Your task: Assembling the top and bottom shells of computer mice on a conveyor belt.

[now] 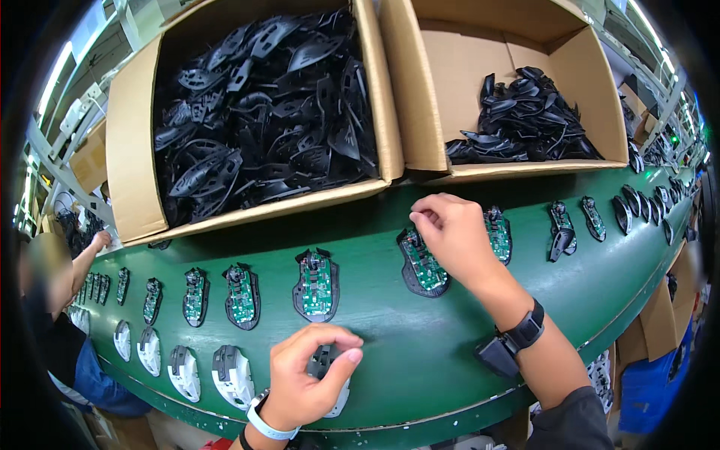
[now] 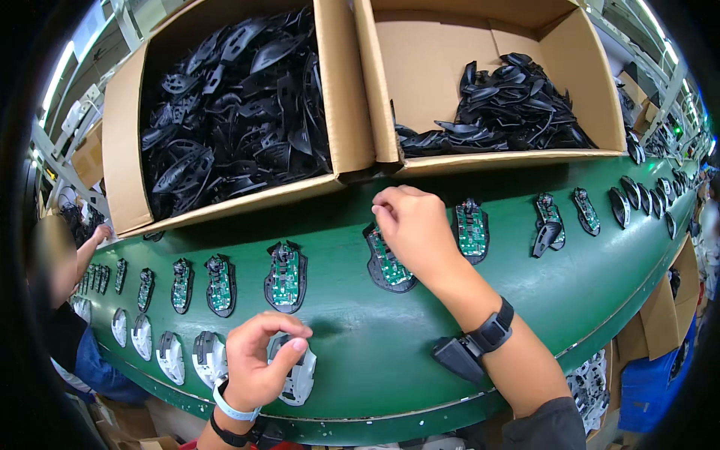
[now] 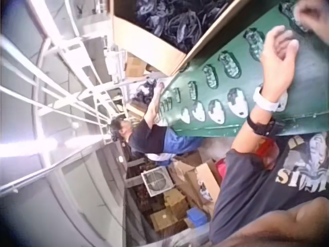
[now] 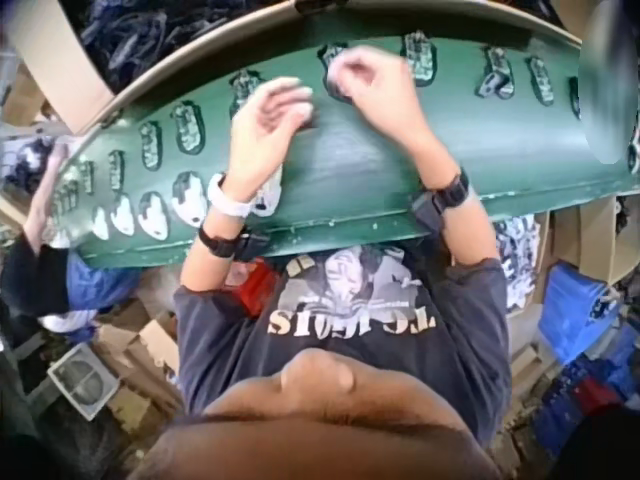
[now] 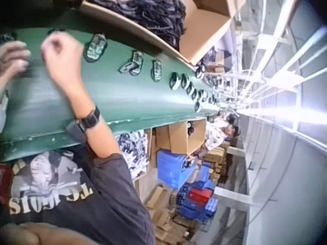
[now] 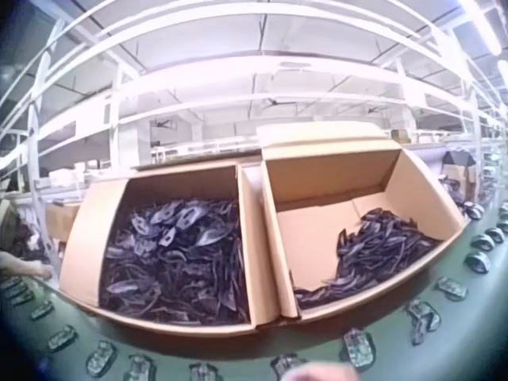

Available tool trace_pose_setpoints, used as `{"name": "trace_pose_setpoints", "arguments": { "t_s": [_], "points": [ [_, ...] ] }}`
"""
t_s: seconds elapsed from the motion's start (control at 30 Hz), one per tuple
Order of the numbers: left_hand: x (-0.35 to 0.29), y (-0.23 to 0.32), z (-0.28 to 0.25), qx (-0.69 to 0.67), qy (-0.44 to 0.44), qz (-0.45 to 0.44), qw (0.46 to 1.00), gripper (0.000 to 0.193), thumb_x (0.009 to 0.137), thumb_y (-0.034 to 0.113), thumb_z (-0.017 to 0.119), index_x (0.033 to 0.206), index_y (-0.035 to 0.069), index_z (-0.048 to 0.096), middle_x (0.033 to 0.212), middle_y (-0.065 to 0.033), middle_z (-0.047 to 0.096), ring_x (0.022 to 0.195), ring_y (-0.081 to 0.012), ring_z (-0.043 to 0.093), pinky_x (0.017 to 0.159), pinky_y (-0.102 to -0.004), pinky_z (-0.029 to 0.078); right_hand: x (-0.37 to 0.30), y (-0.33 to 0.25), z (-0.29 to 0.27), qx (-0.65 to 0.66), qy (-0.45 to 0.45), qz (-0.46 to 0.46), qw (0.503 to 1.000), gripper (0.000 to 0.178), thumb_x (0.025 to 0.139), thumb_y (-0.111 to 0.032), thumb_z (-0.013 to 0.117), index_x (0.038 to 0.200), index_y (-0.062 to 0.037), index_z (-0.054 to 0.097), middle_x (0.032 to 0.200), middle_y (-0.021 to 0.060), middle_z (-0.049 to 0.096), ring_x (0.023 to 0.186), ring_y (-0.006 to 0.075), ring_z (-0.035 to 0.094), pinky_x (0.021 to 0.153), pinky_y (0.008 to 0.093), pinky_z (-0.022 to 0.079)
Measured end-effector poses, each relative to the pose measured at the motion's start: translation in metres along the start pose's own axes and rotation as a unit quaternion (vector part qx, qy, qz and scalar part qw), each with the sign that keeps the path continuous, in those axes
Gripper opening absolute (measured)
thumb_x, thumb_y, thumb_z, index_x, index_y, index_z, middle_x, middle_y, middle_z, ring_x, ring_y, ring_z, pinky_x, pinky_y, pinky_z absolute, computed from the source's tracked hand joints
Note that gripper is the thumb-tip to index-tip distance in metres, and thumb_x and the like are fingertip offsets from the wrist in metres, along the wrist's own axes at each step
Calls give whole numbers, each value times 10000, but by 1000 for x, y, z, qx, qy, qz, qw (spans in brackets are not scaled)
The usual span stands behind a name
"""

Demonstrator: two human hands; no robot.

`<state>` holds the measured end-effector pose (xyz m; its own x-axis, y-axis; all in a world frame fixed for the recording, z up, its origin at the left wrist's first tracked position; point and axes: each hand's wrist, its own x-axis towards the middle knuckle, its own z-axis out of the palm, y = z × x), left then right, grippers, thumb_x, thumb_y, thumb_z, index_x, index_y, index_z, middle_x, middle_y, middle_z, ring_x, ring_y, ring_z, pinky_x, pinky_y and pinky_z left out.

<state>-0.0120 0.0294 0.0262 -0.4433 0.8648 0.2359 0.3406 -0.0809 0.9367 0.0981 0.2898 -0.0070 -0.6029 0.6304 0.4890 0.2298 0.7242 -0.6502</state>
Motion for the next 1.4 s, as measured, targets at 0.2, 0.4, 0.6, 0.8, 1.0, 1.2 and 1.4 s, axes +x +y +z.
{"name": "trace_pose_setpoints", "arguments": {
  "t_s": [0.2, 0.4, 0.6, 0.8, 1.0, 1.2, 1.4],
  "points": [
    [-16, -21, -14, -43, 35, -10, 998, 132, 806, -34, 748, 923, -3, 696, 862, -114, 721, 802, -222, 701, 745, -326, 549, 26, 11, 52, -250, -59, -90, 962, 43, 784, -19, 639, 814, -2, 666, 892, 175, 621, 906, 368, 655, 795, 457, 570],
    [-29, -31, -28, 49, -10, 69, 996, 169, 751, -10, 790, 893, 33, 710, 810, -91, 718, 784, -271, 710, 701, -348, 558, 47, 1, 64, -198, -32, 74, 977, 140, 853, -51, 667, 953, 42, 695, 944, 284, 692, 937, 470, 668, 837, 510, 559],
    [-19, -25, -27, 44, -6, 125, 991, 154, 752, -10, 780, 879, 38, 707, 798, -81, 706, 755, -269, 694, 700, -344, 547, 46, 16, 78, -99, -50, 85, 990, 315, 812, -28, 686, 1121, 24, 661, 1048, 275, 697, 1056, 437, 659, 894, 432, 545],
    [-19, -16, -27, 69, -15, 112, 991, 143, 757, -11, 753, 884, 28, 698, 821, -90, 697, 771, -273, 684, 722, -363, 540, 45, -2, 71, 90, -171, 272, 943, 608, 795, 34, 693, 1357, 135, 484, 1272, 221, 606, 1152, 277, 621, 988, 364, 494],
    [-17, -19, -26, 80, -28, 121, 989, 118, 752, -18, 741, 849, 25, 688, 797, -103, 693, 748, -281, 674, 705, -359, 530, 54, -18, 69, 300, -176, 297, 889, 376, 779, 125, 623, 1144, 40, 649, 1063, 136, 693, 984, 231, 653, 897, 363, 524],
    [21, 38, 61, -35, -131, 216, 967, 82, 845, -26, 707, 906, 20, 677, 820, -102, 670, 714, -239, 641, 672, -320, 505, 63, 12, 121, 459, -55, 269, 845, 613, 583, 145, 744, 1171, 40, 601, 1140, 134, 624, 1020, 284, 608, 783, 420, 560],
    [2, 34, 14, 102, -113, 153, 976, 54, 884, -23, 690, 927, 6, 677, 813, -113, 651, 695, -227, 624, 644, -313, 502, 60, -4, 90, 390, -53, 268, 880, 801, 502, 107, 786, 1271, 58, 568, 1295, 177, 593, 1170, 325, 560, 910, 412, 522]
  ]
}}
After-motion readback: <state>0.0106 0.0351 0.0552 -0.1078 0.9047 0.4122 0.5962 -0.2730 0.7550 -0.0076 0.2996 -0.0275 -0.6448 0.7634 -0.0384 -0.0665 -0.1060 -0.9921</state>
